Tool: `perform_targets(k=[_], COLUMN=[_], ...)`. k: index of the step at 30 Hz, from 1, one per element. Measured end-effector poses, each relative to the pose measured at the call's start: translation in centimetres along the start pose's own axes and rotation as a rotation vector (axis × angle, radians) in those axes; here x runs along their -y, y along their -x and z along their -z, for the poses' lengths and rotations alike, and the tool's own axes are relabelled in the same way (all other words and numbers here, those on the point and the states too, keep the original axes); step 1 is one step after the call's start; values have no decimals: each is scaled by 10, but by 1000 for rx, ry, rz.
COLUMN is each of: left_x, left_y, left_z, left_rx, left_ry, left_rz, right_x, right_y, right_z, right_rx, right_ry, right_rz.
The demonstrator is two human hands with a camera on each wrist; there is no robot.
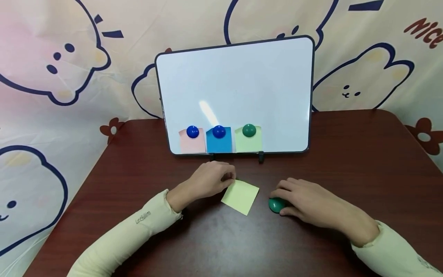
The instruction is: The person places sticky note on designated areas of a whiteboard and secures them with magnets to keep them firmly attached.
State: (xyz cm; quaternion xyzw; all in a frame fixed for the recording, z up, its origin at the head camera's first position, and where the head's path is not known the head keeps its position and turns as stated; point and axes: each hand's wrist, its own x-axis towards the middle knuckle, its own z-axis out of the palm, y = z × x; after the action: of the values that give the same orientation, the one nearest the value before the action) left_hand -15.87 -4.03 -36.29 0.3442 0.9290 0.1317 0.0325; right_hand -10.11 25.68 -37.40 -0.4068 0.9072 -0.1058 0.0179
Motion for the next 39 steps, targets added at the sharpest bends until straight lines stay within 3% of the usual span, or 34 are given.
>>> perform_targets(k=[15,19,28,39], left_x=[-8,-6,-7,-13], left_y=[-4,-4,-8,-26], left_z=[-2,-1,-1,2], left_rx=[-28,-71,-195,-329], left_ry=[6,28,70,111], left_rz=[-6,-18,-43,-36], right_x=[-7,-10,-10,-11], right_y=[12,12,9,10], right_z=[-1,-1,-3,-1], right_rx=[-24,-21,-50,-81], right_ry=[39,39,43,69], right_rz=[-45,-69,-20,-26])
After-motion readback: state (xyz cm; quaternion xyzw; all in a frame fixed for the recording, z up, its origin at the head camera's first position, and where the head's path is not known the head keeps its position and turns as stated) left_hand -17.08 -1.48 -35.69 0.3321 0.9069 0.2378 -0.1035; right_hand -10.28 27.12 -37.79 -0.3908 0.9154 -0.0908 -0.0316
